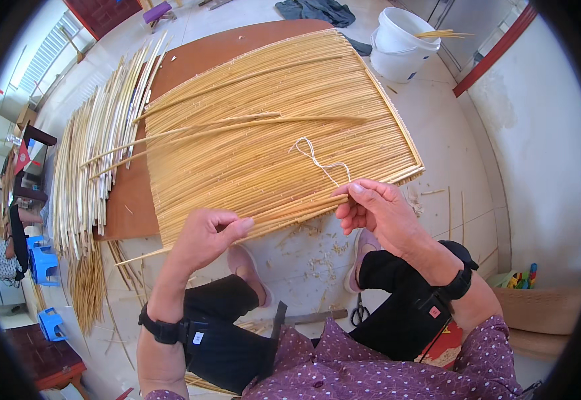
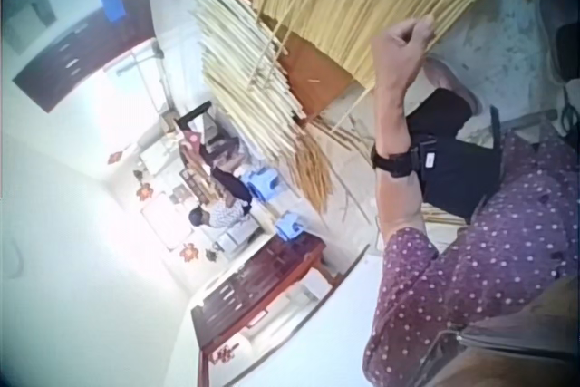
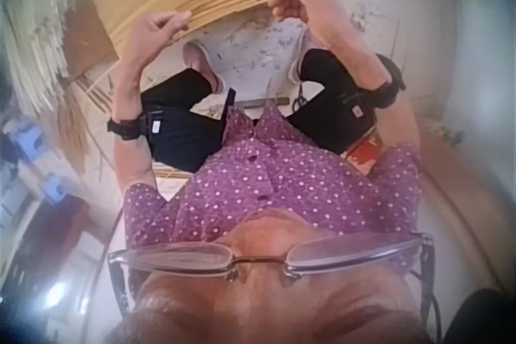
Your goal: The recorder is weaving and tying together long bamboo strips to create a mat or blind.
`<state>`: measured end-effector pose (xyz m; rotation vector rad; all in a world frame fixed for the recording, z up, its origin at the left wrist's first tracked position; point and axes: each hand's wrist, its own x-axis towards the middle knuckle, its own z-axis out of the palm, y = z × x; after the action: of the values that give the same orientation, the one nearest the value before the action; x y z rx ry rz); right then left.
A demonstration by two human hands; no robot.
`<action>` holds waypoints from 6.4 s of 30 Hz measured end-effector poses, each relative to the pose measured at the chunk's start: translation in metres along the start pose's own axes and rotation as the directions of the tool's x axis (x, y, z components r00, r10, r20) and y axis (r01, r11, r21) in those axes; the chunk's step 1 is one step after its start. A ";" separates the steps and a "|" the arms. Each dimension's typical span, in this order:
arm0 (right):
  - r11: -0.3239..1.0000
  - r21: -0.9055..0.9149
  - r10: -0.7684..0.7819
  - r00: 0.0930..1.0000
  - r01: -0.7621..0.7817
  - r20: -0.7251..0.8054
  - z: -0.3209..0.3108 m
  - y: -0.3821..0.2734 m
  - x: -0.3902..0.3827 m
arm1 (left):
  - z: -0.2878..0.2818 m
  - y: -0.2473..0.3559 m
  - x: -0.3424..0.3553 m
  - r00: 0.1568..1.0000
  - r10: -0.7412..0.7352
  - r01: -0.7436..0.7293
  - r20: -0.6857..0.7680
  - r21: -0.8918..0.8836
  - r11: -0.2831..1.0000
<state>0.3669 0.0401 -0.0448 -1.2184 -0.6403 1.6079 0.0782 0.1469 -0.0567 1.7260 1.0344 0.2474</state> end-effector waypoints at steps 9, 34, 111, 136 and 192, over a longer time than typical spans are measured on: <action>0.977 -0.205 0.030 0.995 -0.050 -0.097 -0.005 0.007 0.000 | 0.007 0.011 0.000 0.999 0.039 -0.038 -0.016 0.063 0.997; 0.955 -0.288 0.032 0.991 -0.068 -0.127 0.009 0.018 0.009 | 0.017 0.011 -0.002 0.880 0.473 -0.442 -0.052 0.280 0.852; 0.967 0.156 -0.194 0.980 0.199 -0.048 0.030 0.016 0.018 | -0.009 0.029 -0.026 0.880 0.426 -0.360 -0.212 0.290 0.887; 0.868 0.298 -0.266 0.877 0.399 -0.399 -0.096 0.000 0.054 | -0.012 0.029 -0.021 0.657 0.700 -0.372 -0.280 0.687 0.624; 0.828 0.296 -0.410 0.875 0.476 -0.258 -0.024 -0.017 0.030 | 0.006 0.035 -0.004 0.795 0.532 -0.415 -0.292 0.380 0.827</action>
<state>0.3955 0.0708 -0.0512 -0.8565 -0.4495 1.1359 0.0972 0.1377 -0.0279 2.2702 0.9184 0.8274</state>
